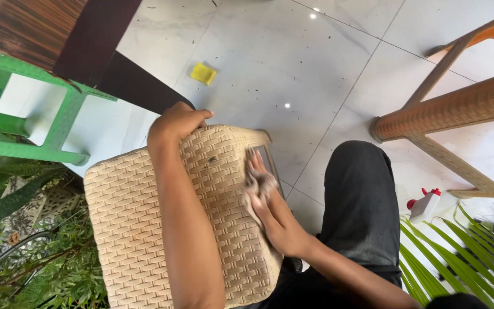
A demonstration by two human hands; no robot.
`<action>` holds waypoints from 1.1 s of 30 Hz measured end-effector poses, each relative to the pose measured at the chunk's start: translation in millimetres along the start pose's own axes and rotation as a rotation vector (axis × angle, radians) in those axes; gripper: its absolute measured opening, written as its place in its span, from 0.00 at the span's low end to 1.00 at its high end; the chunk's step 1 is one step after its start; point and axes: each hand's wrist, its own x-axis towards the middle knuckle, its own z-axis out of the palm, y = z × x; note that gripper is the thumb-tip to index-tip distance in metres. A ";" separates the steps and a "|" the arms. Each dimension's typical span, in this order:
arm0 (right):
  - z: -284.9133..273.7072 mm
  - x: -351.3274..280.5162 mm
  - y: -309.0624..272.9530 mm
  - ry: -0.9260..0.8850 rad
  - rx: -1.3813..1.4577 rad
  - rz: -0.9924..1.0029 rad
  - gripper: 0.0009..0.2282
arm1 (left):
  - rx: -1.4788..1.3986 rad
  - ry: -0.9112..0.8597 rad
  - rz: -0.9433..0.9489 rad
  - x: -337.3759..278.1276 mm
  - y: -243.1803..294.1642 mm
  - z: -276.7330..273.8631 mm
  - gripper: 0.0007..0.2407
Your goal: Wipe and clean plastic stools using a cloth and spray.
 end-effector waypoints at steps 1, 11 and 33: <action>-0.4 7.4 -2.4 0.038 0.015 0.065 0.28 | -0.012 -0.020 0.001 2.6 -1.0 -0.2 0.19; 58.4 -243.0 217.6 -0.018 0.385 0.330 0.27 | -0.010 -0.063 -0.026 0.8 4.3 -3.2 0.22; -17.1 -12.9 110.5 0.747 1.058 0.351 0.30 | 0.026 -0.037 -0.029 -0.1 7.3 -3.2 0.23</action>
